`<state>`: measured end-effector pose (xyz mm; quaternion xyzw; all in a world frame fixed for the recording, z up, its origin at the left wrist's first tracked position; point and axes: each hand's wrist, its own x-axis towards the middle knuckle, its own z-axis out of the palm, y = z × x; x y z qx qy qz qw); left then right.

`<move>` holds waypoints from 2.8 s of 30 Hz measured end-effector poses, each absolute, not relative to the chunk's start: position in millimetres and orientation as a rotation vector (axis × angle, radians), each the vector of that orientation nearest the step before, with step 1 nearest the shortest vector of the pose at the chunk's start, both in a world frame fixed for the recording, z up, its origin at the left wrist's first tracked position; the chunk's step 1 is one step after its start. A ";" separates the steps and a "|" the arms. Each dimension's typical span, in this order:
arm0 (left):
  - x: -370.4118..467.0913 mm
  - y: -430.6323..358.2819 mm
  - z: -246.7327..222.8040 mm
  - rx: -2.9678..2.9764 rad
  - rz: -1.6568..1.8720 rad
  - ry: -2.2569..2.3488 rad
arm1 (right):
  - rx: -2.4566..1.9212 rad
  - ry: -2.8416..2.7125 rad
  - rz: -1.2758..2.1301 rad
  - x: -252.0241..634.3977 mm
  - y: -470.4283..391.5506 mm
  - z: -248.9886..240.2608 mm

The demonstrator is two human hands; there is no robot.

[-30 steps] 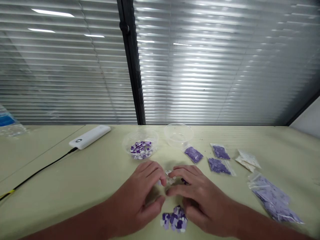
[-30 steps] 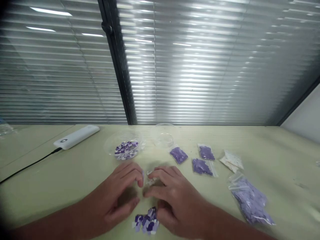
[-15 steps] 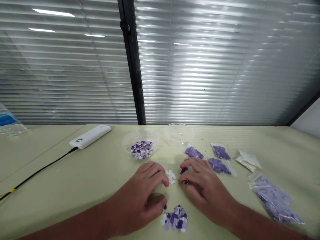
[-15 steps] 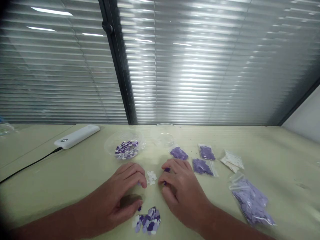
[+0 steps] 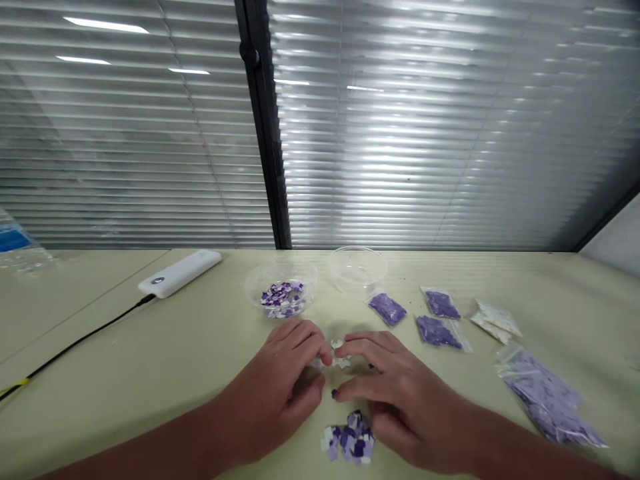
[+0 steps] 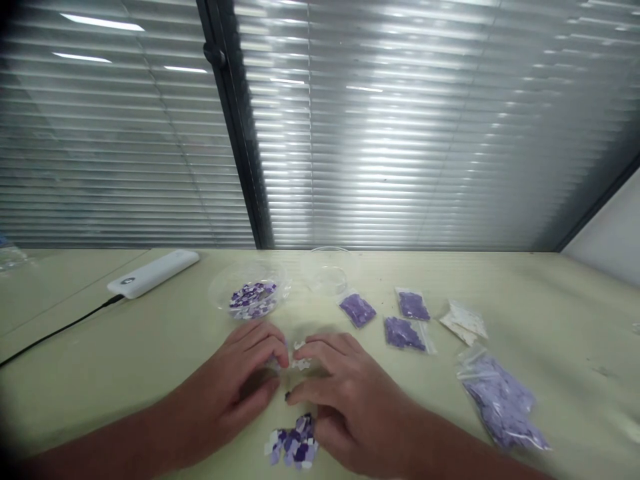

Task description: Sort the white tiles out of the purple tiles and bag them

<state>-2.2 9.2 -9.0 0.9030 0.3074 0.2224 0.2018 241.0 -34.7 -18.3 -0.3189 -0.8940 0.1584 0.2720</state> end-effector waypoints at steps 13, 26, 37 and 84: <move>-3.7 2.9 0.9 2.500 0.494 0.686 | -1.278 -1.986 0.187 249.0 -23.4 -38.3; -1.6 6.1 -5.6 2.470 0.508 0.814 | -0.766 -2.429 0.460 241.5 -35.8 -12.8; -2.3 7.4 -10.4 2.475 0.565 0.867 | -0.765 -2.438 0.458 241.5 -34.9 -14.1; -3.9 5.6 -7.5 2.443 0.539 0.786 | -0.760 -2.438 0.451 243.3 -35.1 -17.8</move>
